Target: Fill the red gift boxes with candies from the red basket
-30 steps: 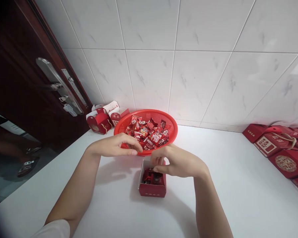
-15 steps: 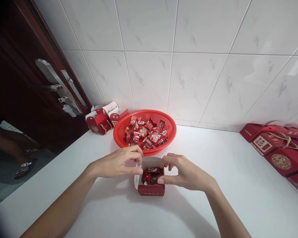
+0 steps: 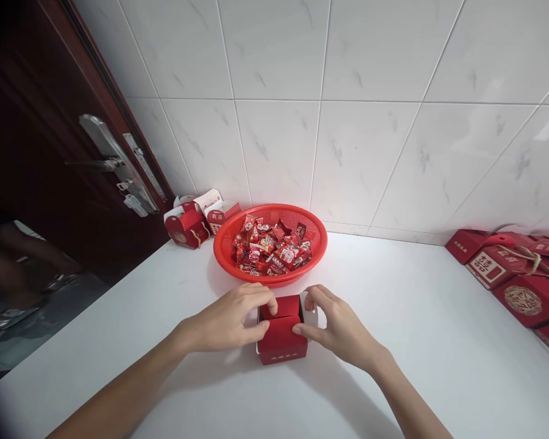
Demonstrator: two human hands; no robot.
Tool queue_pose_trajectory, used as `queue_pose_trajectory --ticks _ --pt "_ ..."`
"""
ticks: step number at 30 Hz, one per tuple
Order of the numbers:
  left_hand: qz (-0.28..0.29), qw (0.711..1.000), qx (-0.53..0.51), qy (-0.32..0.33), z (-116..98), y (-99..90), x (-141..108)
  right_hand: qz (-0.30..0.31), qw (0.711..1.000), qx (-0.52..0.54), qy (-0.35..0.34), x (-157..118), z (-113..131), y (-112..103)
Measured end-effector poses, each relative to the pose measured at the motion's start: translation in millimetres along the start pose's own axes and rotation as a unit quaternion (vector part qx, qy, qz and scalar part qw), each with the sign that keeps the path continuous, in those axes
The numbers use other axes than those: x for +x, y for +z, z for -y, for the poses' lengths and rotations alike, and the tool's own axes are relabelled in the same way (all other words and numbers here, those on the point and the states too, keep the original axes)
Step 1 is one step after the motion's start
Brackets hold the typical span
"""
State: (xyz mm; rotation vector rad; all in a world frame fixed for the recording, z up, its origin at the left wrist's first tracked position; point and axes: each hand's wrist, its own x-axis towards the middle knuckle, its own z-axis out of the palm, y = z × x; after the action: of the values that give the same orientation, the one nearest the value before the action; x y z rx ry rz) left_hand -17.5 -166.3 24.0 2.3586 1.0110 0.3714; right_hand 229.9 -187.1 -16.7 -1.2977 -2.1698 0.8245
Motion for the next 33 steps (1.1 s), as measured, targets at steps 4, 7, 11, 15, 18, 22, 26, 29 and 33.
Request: queue_pose_trajectory --ticks 4,7,11,15,18,22,26,29,33 --pt "-0.015 0.999 0.047 -0.004 -7 12.5 3 -0.022 0.999 0.001 -0.029 1 0 6" --pt "-0.025 0.997 0.075 -0.004 -9 22.5 6 -0.034 0.999 -0.001 -0.041 1 1 12" --pt "-0.031 0.997 0.076 -0.001 -5 27.8 6 -0.056 0.997 -0.019 -0.058 0 2 20" --pt "-0.008 0.999 0.037 0.011 -2 19.6 0 -0.080 0.993 -0.040 -0.074 1 0 24" --pt "0.008 1.000 -0.001 0.019 2 13.4 -6 -0.090 0.992 -0.044 -0.072 1 -3 27" --pt "0.002 0.998 -0.050 0.023 12 14.7 -13 -0.103 0.992 -0.039 -0.061 0 -6 32" --pt "-0.019 0.994 -0.106 0.019 24 18.2 -19 -0.147 0.987 -0.026 -0.050 -2 -8 34" --pt "-0.047 0.990 -0.134 0.021 31 20.7 -23 -0.207 0.977 -0.011 -0.049 -6 -9 37" --pt "-0.065 0.983 -0.170 -0.016 34 33.0 -21 -0.254 0.964 -0.013 -0.082 -15 -7 48"
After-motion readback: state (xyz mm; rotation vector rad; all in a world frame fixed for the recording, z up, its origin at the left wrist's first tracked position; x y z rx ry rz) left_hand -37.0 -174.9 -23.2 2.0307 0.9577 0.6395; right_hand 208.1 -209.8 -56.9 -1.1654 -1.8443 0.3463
